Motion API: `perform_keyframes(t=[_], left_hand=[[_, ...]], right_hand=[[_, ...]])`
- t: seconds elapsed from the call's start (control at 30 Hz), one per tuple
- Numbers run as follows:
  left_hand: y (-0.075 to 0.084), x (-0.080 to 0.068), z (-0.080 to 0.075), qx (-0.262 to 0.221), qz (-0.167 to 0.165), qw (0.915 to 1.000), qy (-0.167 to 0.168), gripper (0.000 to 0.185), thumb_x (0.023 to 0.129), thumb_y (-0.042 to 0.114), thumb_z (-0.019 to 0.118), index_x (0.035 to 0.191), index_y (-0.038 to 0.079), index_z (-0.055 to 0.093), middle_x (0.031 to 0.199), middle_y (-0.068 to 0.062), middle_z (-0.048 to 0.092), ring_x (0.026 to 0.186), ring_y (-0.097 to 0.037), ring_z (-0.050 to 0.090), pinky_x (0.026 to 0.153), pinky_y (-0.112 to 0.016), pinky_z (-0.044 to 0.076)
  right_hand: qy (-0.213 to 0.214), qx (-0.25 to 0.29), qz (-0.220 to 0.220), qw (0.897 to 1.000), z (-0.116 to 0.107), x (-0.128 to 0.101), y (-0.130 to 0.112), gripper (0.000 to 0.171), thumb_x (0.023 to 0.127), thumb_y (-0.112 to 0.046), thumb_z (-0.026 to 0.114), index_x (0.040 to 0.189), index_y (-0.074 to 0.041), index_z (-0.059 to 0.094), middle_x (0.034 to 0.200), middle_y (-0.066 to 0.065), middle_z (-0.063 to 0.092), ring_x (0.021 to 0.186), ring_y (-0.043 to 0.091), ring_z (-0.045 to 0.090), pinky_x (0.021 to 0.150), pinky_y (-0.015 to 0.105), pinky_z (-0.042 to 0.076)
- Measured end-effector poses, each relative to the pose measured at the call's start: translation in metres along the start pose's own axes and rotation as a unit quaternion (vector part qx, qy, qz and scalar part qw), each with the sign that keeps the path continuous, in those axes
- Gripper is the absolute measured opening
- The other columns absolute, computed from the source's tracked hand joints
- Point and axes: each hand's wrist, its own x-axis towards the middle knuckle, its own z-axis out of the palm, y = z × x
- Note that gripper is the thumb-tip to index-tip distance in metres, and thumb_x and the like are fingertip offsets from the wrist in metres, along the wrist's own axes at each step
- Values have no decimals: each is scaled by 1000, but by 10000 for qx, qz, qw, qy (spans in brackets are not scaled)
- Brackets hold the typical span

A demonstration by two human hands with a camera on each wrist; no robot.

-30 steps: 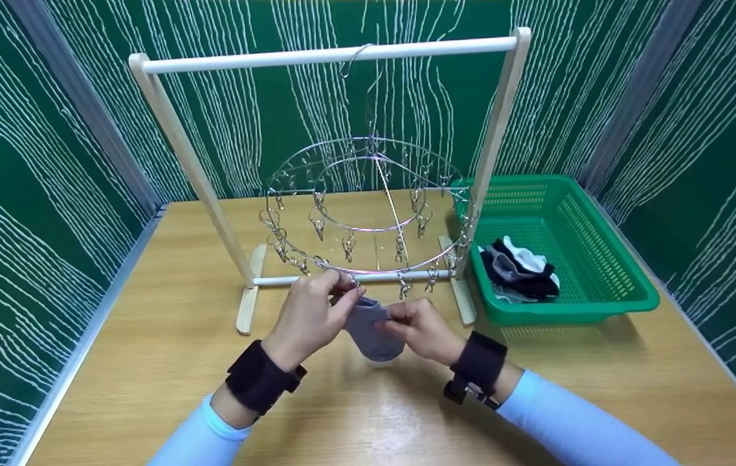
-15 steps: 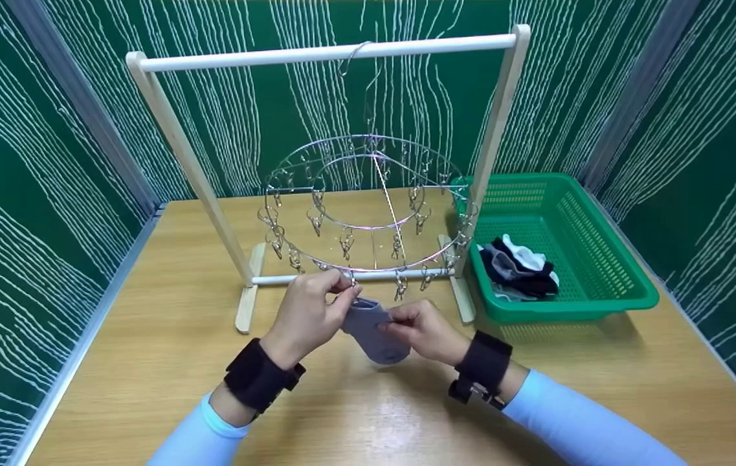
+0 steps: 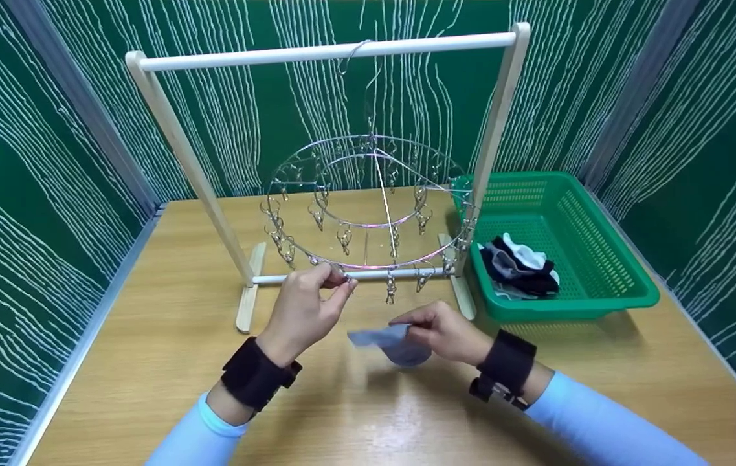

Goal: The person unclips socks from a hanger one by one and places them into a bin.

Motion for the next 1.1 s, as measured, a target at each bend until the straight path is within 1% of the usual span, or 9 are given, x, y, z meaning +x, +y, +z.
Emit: perform_keyframes(t=[0.1,0.17,0.3,0.43,0.53,0.6,0.77,0.9,1.1], left_hand=[[-1,-1,-1,-13,-94,10000,0,11,96,5,81,89,3,73,84,-10,80,80,-23,79,80,-42,67],[-1,-1,-1,-6,-141,9999,-19,11,95,6,81,89,3,73,84,-10,81,82,-25,80,82,-43,67],[-1,-1,-2,47,-204,9998,-36,10,95,7,82,90,4,74,88,-12,82,85,-27,81,84,-44,67],[0,-2,-3,184,-218,9996,-47,11,94,9,83,92,2,75,91,-14,83,87,-29,81,85,-46,68],[0,-3,-3,260,-258,9993,-69,13,94,10,84,93,2,75,93,-14,83,88,-28,81,85,-46,68],[-1,-3,-3,265,-282,9992,-73,13,94,10,84,94,2,75,94,-14,83,88,-28,81,85,-45,68],[-3,-3,-4,300,-289,9991,-55,12,94,10,84,95,1,76,95,-14,83,89,-28,81,85,-45,68],[-3,-3,-3,289,-309,9991,-46,12,93,10,84,96,1,77,96,-15,84,89,-28,82,85,-45,68],[-4,-2,-3,258,-324,9991,21,12,94,10,84,96,1,77,96,-14,84,90,-27,82,85,-44,68]], right_hand=[[24,-119,-47,9999,-7,-3,-1,31,93,12,60,119,10,77,116,27,79,101,38,81,86,29,67],[25,-102,-53,9999,-12,-6,-2,31,93,13,59,119,11,77,116,28,79,100,38,81,85,30,67],[95,-108,-180,9997,-24,-12,-5,29,93,14,61,117,11,77,115,29,79,95,35,81,77,28,67],[171,-53,-196,9996,-38,-17,-10,30,92,16,59,116,12,77,111,29,79,89,23,82,71,27,67],[154,23,-42,9999,-51,-22,-15,33,91,16,57,118,12,76,110,30,79,87,12,80,70,27,67],[177,-6,48,9998,-60,-25,-19,31,93,15,58,118,13,76,110,30,79,87,9,79,71,28,67],[436,-336,155,9984,-86,-35,-32,29,95,12,61,120,9,77,114,29,79,91,12,79,76,31,68],[684,-526,47,9963,-106,-40,-38,30,96,12,60,120,6,78,115,28,79,94,6,77,79,30,68],[1236,-673,-313,9895,-135,-44,-38,30,95,19,59,113,8,79,108,30,79,86,0,76,67,22,65]])
